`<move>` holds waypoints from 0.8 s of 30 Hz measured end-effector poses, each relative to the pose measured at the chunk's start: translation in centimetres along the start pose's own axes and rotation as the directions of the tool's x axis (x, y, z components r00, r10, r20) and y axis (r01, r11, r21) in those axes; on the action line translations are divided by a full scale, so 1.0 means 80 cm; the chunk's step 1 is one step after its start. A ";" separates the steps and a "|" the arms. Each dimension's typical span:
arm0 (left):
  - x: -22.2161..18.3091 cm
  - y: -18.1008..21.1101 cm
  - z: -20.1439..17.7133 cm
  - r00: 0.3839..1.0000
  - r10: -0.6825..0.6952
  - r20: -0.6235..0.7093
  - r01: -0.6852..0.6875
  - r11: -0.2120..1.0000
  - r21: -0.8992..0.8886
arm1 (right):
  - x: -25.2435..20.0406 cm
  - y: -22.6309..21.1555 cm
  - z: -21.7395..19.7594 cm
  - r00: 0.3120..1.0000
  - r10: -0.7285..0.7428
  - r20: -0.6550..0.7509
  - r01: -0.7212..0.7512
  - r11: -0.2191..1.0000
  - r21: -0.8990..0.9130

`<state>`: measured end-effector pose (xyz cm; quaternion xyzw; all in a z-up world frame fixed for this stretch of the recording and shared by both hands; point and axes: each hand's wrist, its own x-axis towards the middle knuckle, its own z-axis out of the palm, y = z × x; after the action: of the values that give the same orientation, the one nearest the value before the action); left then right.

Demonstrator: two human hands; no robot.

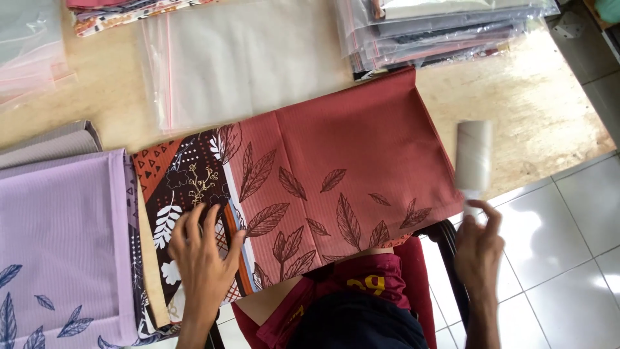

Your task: Using a lint roller to clean a piece of fabric before folding it neatly on a table.

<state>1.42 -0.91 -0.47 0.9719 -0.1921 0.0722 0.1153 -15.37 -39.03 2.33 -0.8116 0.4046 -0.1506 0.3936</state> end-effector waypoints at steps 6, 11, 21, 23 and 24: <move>0.052 0.046 0.028 0.864 0.492 0.101 -0.464 0.859 -0.215 | -0.003 0.085 0.060 0.912 -0.406 0.059 0.402 0.913 0.066; 0.107 0.120 0.041 0.636 0.765 0.101 -0.696 0.625 -0.354 | 0.007 0.133 0.066 0.868 -0.402 -0.290 0.470 0.854 0.223; 0.266 0.321 0.189 0.463 0.880 -0.107 -0.876 0.436 -0.205 | 0.015 0.182 0.068 0.807 -0.253 -0.534 0.259 0.964 -0.064; 0.285 0.341 0.199 0.460 0.879 -0.123 -0.881 0.436 -0.183 | 0.013 0.162 0.068 0.803 -0.244 -0.543 0.244 0.967 -0.073; 0.290 0.344 0.196 0.441 0.890 -0.113 -0.892 0.421 -0.166 | 0.012 0.156 0.067 0.817 -0.230 -0.529 0.236 0.970 -0.057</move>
<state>13.46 -37.91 -5.86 0.7058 -0.6824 0.1059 0.1578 -18.51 -41.52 -10.71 -0.7789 0.3946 -0.4188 0.2494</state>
